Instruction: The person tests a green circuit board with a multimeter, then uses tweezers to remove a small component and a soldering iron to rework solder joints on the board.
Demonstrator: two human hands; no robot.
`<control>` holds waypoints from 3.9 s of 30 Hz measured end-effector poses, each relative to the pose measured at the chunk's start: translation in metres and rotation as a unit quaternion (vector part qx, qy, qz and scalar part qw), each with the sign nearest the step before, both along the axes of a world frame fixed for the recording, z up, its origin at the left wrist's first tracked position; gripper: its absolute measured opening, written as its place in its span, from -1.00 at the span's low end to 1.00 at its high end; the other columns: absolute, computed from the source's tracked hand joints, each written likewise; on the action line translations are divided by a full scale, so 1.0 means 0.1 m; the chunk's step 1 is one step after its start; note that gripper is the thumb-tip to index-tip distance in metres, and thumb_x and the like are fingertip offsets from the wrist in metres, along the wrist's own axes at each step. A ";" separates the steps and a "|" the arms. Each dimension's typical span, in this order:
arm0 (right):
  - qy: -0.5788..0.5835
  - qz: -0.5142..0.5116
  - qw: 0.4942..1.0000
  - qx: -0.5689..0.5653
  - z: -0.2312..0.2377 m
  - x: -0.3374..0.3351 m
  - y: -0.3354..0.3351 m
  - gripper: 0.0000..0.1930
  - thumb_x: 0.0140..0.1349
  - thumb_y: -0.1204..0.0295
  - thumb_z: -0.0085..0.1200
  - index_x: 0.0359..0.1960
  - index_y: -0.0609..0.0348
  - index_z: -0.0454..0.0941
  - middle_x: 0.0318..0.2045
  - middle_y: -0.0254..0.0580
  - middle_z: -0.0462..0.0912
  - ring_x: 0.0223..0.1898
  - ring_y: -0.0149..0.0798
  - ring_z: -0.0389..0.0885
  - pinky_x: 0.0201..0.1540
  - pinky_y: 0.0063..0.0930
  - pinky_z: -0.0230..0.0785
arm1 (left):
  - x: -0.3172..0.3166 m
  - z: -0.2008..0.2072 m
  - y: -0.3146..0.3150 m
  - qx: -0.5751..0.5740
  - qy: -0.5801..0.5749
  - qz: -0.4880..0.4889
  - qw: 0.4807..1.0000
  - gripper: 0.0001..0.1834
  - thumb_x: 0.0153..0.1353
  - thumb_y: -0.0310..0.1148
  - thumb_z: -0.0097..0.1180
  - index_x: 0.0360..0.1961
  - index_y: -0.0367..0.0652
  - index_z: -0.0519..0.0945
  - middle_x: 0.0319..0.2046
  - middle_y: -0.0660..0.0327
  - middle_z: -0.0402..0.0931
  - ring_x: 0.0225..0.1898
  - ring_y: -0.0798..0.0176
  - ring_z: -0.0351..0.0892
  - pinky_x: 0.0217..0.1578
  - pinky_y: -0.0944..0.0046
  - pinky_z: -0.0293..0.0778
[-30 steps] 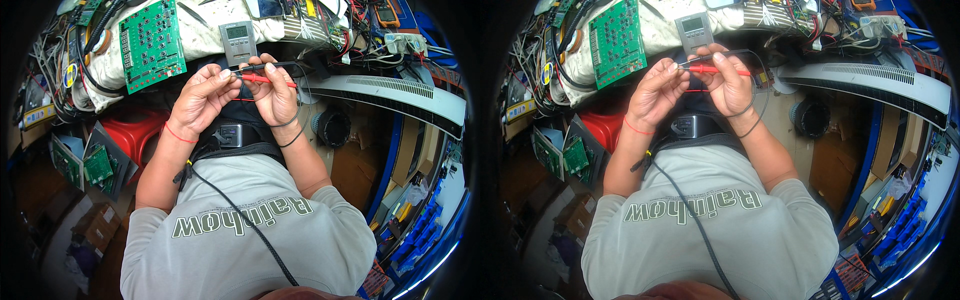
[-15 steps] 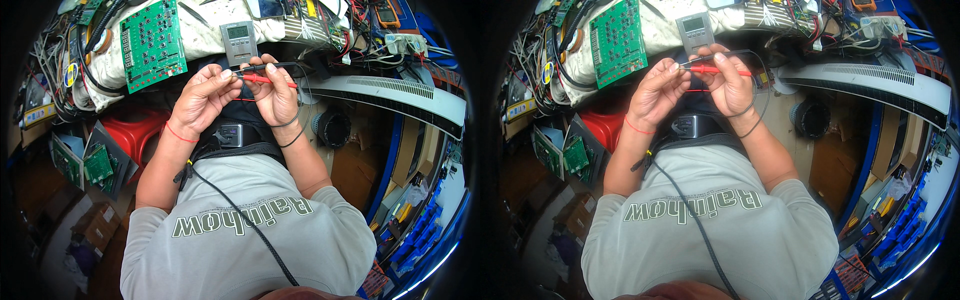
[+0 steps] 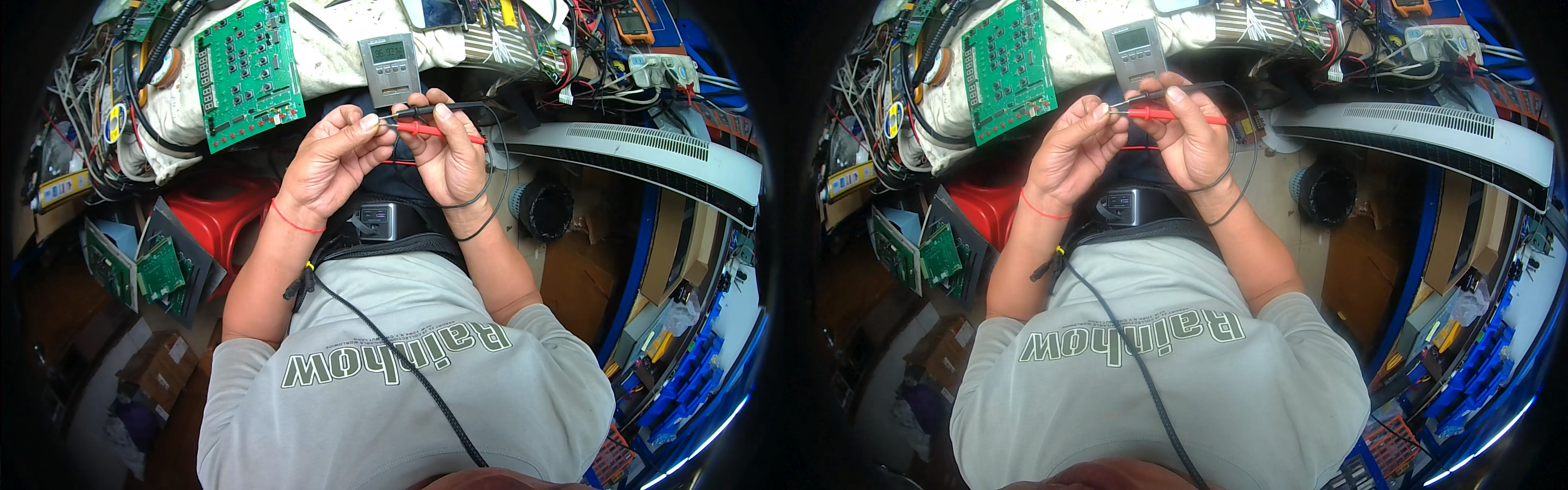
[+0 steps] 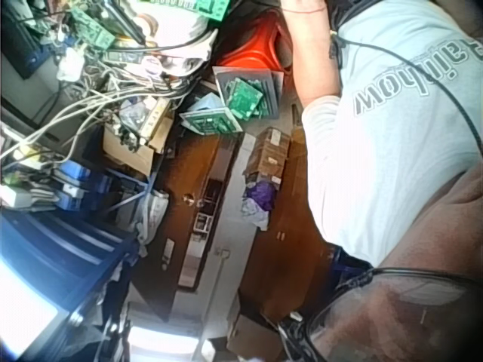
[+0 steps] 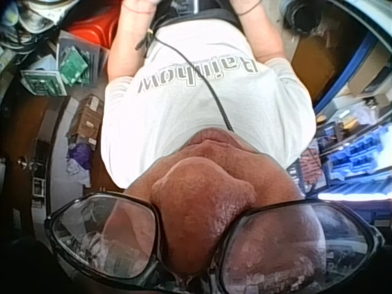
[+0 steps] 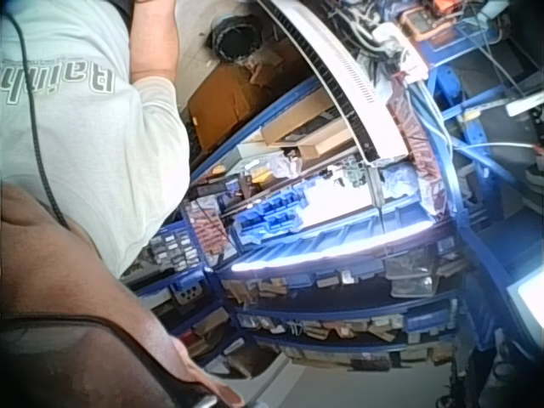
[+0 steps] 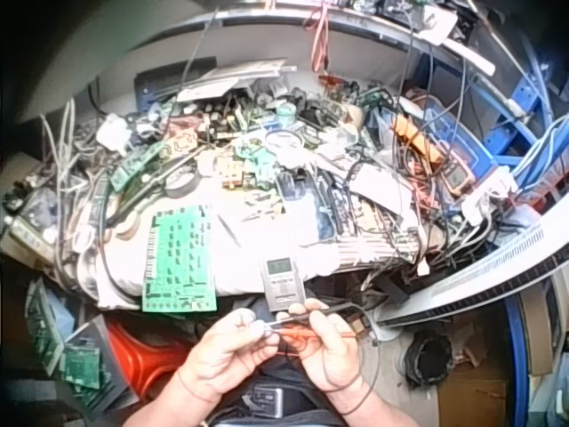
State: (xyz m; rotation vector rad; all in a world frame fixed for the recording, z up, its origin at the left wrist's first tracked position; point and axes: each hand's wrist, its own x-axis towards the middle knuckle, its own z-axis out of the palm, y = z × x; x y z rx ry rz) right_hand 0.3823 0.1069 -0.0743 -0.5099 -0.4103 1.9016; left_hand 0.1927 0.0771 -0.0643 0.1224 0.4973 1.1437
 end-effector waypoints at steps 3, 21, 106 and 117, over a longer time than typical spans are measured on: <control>0.001 0.001 1.000 0.000 0.00 0.00 0.00 -0.72 0.51 0.45 -0.09 0.15 0.34 0.44 0.07 0.11 0.62 0.09 0.02 0.68 0.08 -0.18 0.67 | 0.00 0.00 0.00 -0.002 0.002 -0.002 1.000 -0.93 0.38 -0.48 0.21 -0.23 -0.09 0.55 -0.23 0.14 0.71 -0.13 0.22 0.77 -0.11 0.30 0.71; -0.023 -0.007 1.000 0.004 0.00 0.00 -0.01 -0.71 0.51 0.43 -0.08 0.16 0.32 0.44 0.06 0.12 0.62 0.10 0.03 0.67 0.06 -0.21 0.68 | 0.00 -0.01 -0.01 -0.001 0.008 0.002 1.000 -0.91 0.38 -0.49 0.21 -0.23 -0.10 0.53 -0.23 0.14 0.70 -0.13 0.20 0.77 -0.09 0.27 0.72; -0.766 0.076 0.180 0.613 0.79 1.33 3.44 -0.62 0.22 0.66 0.02 0.08 0.14 0.57 0.16 -0.05 0.56 0.15 0.06 0.57 0.17 -0.24 0.45 | -0.93 0.20 -0.17 -0.015 0.326 0.310 0.893 -0.79 0.29 -0.55 0.32 -0.20 -0.22 0.47 -0.27 0.08 0.69 -0.25 0.26 0.75 -0.19 0.32 0.68; -0.683 -0.038 0.489 0.541 1.03 0.42 2.11 -0.67 0.42 0.49 0.12 0.19 0.13 0.63 0.07 -0.19 0.71 0.10 -0.31 0.66 0.16 -0.43 0.49 | -0.95 0.15 0.12 0.001 0.340 0.297 0.892 -0.79 0.31 -0.54 0.29 -0.15 -0.27 0.48 -0.23 0.03 0.70 -0.21 0.22 0.77 -0.15 0.30 0.69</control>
